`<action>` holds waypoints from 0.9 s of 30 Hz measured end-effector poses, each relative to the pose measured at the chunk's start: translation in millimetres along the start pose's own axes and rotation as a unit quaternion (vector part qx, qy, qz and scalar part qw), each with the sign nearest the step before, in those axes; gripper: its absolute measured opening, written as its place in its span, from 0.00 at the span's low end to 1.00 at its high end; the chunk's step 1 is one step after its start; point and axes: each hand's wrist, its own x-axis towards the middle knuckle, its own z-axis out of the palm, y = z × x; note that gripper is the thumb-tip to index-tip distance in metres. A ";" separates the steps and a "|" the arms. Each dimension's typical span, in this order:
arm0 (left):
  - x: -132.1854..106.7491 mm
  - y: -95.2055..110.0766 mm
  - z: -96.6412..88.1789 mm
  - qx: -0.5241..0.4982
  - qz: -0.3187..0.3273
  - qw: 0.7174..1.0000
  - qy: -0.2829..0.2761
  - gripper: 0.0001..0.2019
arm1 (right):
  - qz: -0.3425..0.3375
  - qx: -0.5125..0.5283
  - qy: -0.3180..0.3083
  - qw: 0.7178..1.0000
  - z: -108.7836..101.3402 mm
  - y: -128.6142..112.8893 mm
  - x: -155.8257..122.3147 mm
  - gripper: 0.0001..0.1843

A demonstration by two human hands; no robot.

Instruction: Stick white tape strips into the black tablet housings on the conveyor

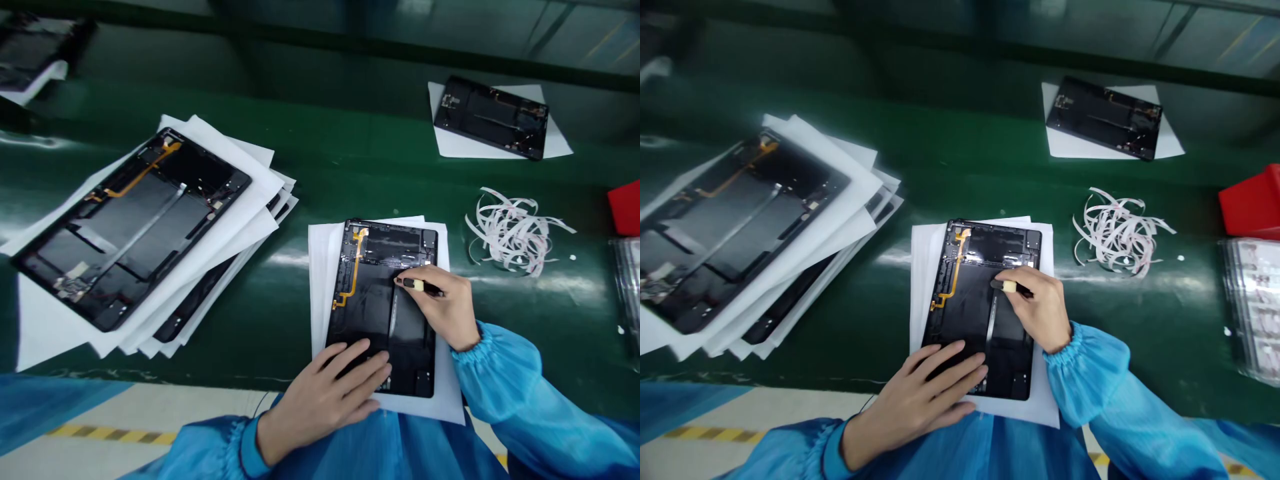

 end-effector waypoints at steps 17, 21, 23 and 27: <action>1.1 1.5 1.3 0.010 0.004 0.999 -0.033 0.17 | -0.026 -0.015 0.004 1.000 5.2 0.2 0.1 0.14; 4.2 0.1 -0.7 0.003 0.004 0.999 -0.054 0.18 | -0.033 -0.015 0.006 0.999 5.6 -0.4 0.3 0.14; 5.4 -1.7 -1.3 0.000 0.004 0.998 -0.067 0.19 | -0.030 -0.012 0.004 0.999 5.5 -0.9 0.3 0.14; 7.7 -6.6 -1.6 0.008 0.010 0.996 -0.083 0.24 | -0.027 -0.006 0.000 1.000 4.6 -2.7 -0.2 0.14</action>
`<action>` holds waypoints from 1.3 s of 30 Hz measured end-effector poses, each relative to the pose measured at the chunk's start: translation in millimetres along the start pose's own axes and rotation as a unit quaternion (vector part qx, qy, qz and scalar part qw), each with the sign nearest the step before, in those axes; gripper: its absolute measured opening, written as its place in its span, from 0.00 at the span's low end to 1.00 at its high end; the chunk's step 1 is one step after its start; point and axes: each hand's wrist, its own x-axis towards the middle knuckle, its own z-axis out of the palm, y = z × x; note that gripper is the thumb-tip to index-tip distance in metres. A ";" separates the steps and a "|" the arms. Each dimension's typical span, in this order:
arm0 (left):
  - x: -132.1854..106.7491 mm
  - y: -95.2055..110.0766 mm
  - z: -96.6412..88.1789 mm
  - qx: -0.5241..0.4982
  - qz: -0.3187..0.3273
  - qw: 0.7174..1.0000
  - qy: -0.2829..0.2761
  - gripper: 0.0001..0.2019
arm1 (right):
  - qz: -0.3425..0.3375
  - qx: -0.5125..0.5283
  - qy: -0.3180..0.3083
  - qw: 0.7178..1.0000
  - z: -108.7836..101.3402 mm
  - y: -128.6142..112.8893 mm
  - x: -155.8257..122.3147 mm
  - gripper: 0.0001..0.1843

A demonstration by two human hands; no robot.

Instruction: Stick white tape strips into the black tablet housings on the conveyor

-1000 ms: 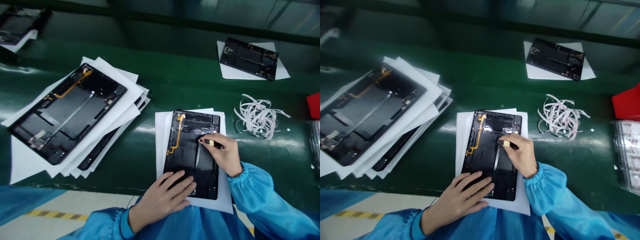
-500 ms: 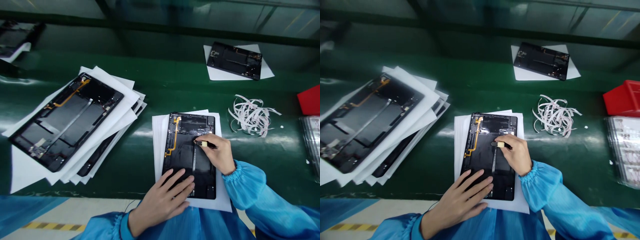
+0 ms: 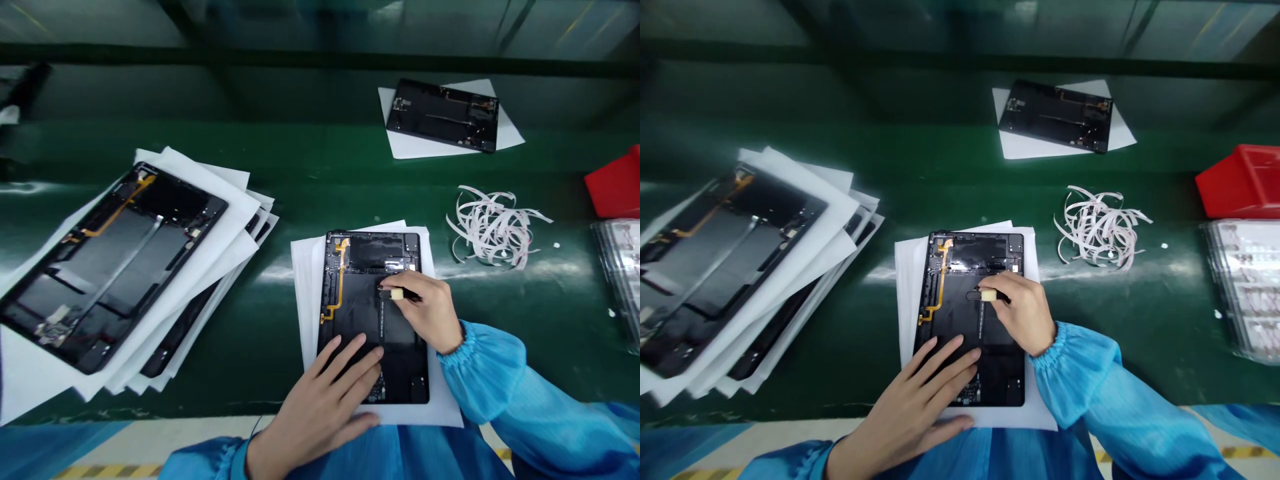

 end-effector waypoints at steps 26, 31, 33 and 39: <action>3.4 -4.3 5.1 -0.017 0.011 0.999 0.031 0.22 | -0.017 -0.056 0.033 0.998 7.4 8.4 -10.4 0.19; 3.8 -3.9 4.1 -0.020 0.006 0.999 0.028 0.21 | -0.021 -0.063 0.034 0.997 8.3 8.7 -10.5 0.18; 4.1 -3.3 3.9 -0.022 0.005 0.999 0.028 0.21 | -0.024 -0.065 0.034 0.997 8.2 8.4 -10.4 0.19; 4.2 -2.7 5.8 -0.027 0.002 0.999 0.032 0.21 | -0.027 -0.086 0.028 0.996 8.5 8.3 -10.1 0.19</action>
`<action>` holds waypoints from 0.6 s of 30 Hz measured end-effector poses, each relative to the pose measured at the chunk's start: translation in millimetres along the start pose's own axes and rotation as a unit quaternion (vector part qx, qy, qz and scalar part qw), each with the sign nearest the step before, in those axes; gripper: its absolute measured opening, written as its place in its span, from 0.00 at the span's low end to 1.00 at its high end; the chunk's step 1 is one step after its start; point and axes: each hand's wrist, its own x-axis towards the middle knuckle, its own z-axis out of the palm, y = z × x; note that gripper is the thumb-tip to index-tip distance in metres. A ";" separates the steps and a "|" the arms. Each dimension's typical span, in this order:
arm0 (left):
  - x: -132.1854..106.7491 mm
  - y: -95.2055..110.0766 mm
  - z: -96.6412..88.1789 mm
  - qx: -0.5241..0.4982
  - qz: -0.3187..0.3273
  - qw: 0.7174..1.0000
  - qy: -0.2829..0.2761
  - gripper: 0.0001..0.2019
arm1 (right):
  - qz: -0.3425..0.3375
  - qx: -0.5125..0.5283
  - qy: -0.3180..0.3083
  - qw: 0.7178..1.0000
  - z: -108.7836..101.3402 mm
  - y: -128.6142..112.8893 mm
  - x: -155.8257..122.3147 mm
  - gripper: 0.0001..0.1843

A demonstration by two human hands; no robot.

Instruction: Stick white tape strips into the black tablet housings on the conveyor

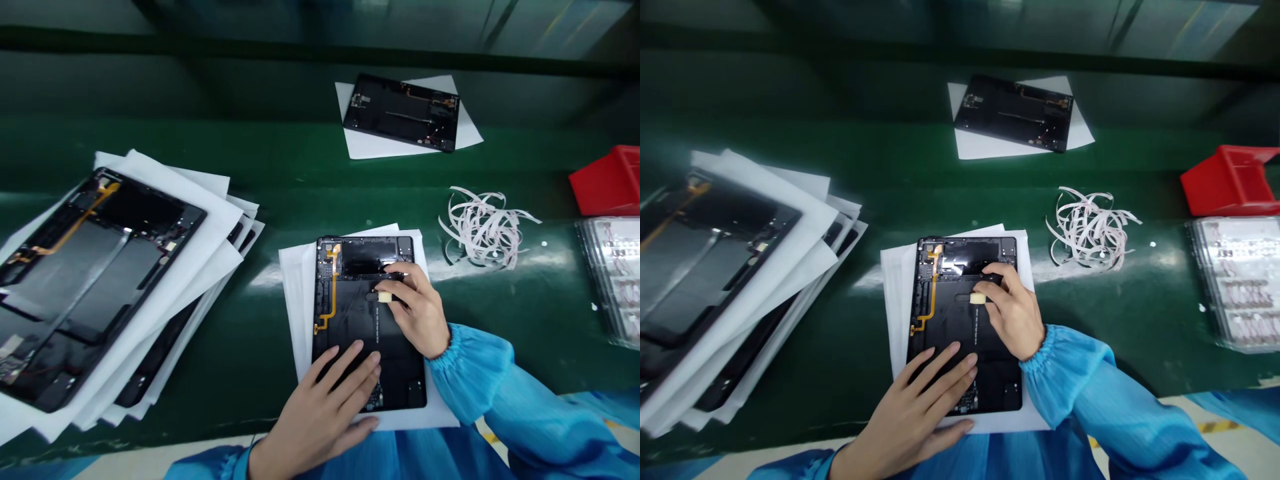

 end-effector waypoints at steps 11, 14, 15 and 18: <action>12.9 -13.6 -19.3 0.091 -0.034 0.994 -0.050 0.52 | 0.019 0.050 0.060 0.997 1.4 -3.2 4.9 0.21; 31.8 -20.4 -20.6 0.114 -0.036 0.992 -0.046 0.48 | 0.035 0.093 0.093 0.991 0.1 -1.8 6.0 0.19; 38.5 -22.5 -20.3 0.119 -0.041 0.991 -0.044 0.45 | 0.040 0.102 0.102 0.989 -0.2 -1.4 6.2 0.18; 55.6 -28.1 -18.0 0.128 -0.082 0.988 -0.030 0.37 | 0.046 0.114 0.113 0.986 -1.1 -1.4 6.5 0.15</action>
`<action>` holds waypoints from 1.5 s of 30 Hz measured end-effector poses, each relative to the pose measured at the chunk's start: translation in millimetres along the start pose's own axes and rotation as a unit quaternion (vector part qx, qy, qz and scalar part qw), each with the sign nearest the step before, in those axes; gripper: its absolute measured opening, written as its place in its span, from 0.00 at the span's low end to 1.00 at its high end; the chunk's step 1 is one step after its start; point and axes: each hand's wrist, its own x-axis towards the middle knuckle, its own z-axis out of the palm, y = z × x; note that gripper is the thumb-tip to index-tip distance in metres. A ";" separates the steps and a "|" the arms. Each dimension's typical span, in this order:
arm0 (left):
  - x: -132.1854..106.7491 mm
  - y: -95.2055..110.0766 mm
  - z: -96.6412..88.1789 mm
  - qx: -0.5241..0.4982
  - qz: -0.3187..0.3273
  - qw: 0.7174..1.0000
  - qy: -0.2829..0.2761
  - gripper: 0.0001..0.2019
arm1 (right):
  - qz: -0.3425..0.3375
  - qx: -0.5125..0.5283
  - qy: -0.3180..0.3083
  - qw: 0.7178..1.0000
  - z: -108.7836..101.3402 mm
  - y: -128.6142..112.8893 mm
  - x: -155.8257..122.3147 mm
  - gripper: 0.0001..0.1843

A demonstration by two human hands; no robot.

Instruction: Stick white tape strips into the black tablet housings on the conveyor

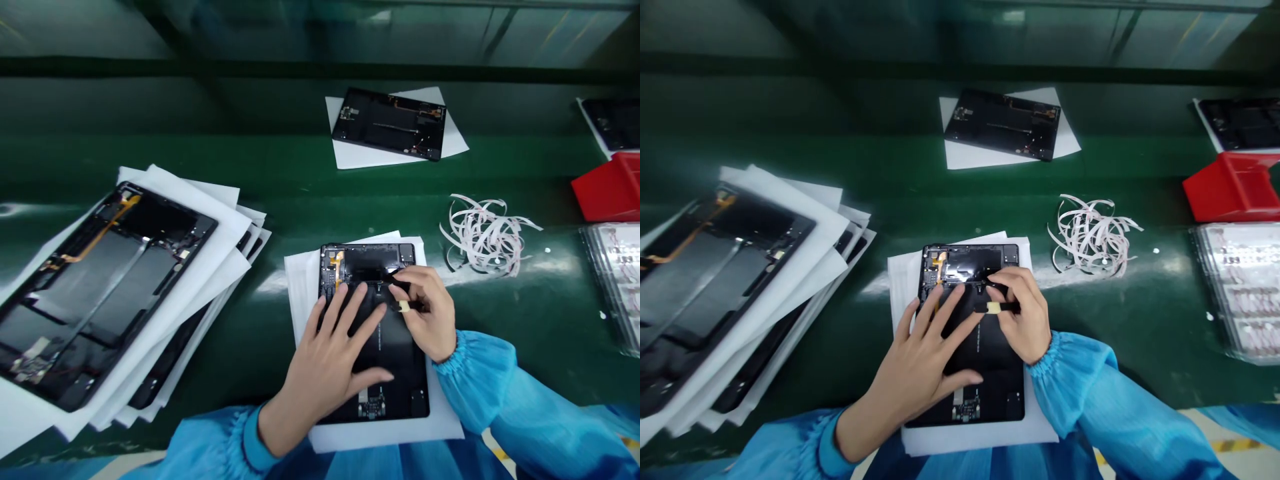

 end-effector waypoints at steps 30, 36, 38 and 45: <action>-75.4 4.0 6.3 -0.179 -0.322 0.928 0.049 0.09 | 0.096 -0.279 -0.156 0.943 -51.4 7.4 -19.4 0.18; -66.2 17.8 1.1 -0.266 -0.359 0.890 0.094 0.12 | 0.060 -0.286 -0.145 0.945 -48.4 11.2 -23.7 0.17; -63.8 16.5 -1.4 -0.293 -0.368 0.878 0.093 0.11 | 0.045 -0.294 -0.141 0.944 -47.6 14.1 -25.7 0.17; -41.3 -10.0 -0.3 -0.256 -0.379 0.887 0.065 0.12 | 0.002 -0.325 -0.125 0.937 -46.0 20.8 -29.2 0.19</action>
